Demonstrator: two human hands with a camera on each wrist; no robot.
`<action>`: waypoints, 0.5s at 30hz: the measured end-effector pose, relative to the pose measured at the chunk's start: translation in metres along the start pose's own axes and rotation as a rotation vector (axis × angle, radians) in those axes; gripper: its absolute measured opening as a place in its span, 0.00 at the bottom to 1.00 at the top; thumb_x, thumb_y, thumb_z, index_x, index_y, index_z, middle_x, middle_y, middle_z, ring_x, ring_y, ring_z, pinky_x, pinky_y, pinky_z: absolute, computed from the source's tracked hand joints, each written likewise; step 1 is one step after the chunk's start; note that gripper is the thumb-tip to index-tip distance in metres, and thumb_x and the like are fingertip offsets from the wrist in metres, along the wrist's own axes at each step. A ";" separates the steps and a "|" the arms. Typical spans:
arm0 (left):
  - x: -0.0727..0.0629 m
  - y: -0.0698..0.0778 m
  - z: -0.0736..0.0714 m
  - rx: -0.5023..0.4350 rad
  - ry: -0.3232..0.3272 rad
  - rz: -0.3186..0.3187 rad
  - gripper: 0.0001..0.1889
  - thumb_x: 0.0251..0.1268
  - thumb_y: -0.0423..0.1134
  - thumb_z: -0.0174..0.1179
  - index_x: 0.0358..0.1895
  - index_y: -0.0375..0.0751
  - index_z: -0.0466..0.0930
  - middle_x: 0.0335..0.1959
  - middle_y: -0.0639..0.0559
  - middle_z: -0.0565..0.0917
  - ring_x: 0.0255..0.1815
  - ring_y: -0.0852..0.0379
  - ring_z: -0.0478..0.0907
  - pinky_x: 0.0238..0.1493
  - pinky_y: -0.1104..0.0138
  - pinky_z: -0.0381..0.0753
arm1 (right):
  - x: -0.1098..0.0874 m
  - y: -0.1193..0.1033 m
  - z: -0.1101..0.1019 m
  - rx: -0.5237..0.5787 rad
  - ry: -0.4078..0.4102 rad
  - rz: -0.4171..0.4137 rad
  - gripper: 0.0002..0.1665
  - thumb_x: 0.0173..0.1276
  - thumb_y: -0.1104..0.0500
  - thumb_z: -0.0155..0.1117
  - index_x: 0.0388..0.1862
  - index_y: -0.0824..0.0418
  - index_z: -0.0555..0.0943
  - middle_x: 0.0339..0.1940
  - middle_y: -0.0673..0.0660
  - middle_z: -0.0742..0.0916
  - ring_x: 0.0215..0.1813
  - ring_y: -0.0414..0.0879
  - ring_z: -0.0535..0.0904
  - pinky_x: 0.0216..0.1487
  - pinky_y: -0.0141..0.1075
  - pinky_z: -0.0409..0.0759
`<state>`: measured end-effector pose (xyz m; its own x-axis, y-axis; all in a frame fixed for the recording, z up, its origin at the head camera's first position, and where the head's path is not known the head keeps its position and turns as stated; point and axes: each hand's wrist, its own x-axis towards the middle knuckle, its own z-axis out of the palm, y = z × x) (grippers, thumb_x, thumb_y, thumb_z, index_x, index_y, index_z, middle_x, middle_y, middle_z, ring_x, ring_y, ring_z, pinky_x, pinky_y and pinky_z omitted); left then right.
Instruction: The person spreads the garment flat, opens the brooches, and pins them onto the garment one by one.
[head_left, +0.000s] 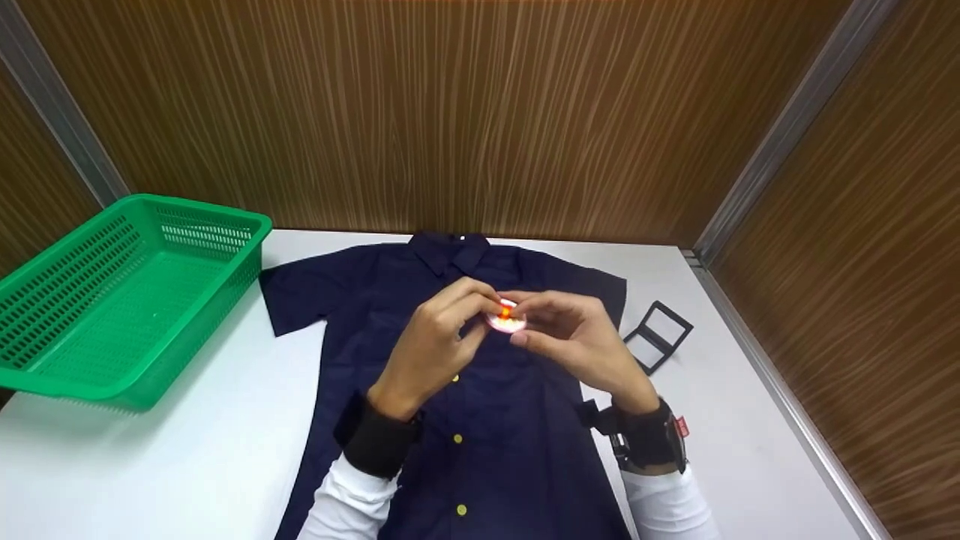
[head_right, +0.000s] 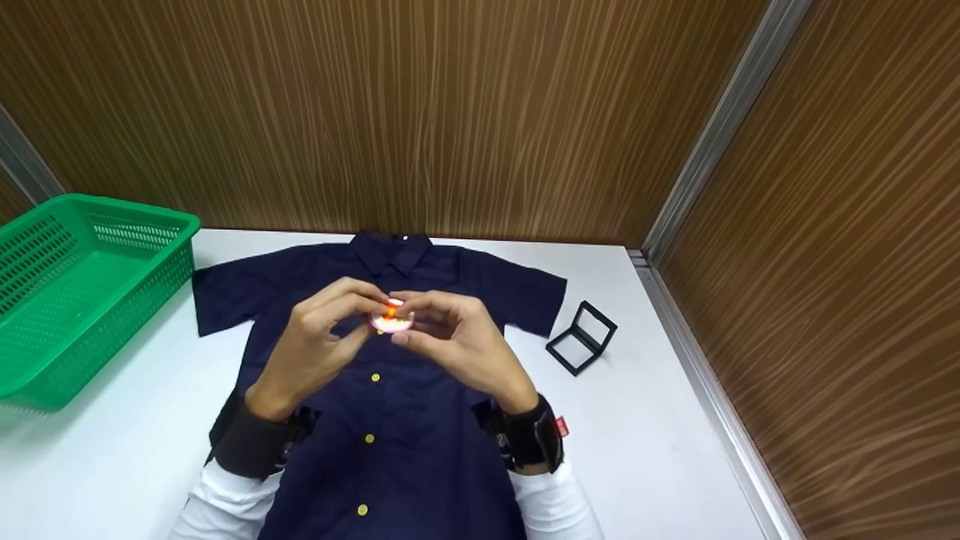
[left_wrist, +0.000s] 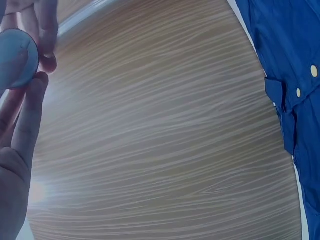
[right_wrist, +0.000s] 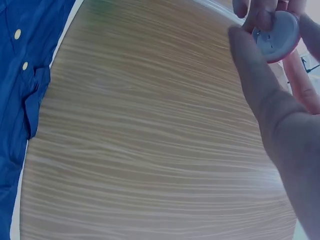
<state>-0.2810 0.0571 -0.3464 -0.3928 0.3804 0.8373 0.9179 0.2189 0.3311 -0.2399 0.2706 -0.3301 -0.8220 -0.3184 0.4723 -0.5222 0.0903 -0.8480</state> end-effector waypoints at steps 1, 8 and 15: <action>0.000 0.000 0.000 0.004 -0.016 -0.005 0.12 0.57 0.19 0.65 0.40 0.38 0.87 0.45 0.49 0.86 0.48 0.57 0.84 0.53 0.68 0.83 | 0.000 -0.001 0.000 -0.011 0.002 -0.005 0.14 0.63 0.75 0.71 0.48 0.76 0.83 0.61 0.71 0.86 0.60 0.50 0.87 0.59 0.38 0.86; 0.002 -0.001 -0.009 0.028 -0.180 -0.113 0.17 0.61 0.35 0.73 0.53 0.40 0.86 0.59 0.46 0.84 0.60 0.52 0.83 0.64 0.60 0.81 | 0.003 -0.002 -0.003 -0.123 0.079 -0.017 0.20 0.56 0.72 0.79 0.48 0.69 0.85 0.58 0.64 0.88 0.58 0.49 0.87 0.59 0.41 0.86; 0.011 0.001 -0.016 0.033 -0.319 -0.129 0.20 0.62 0.36 0.73 0.56 0.36 0.84 0.60 0.43 0.85 0.63 0.48 0.83 0.66 0.57 0.80 | 0.007 0.007 -0.004 -0.149 0.078 -0.033 0.21 0.54 0.69 0.82 0.47 0.67 0.84 0.56 0.61 0.87 0.55 0.48 0.86 0.57 0.36 0.86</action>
<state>-0.2835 0.0474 -0.3295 -0.5086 0.6086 0.6090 0.8590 0.3105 0.4071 -0.2498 0.2728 -0.3317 -0.8161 -0.2497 0.5213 -0.5722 0.2221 -0.7894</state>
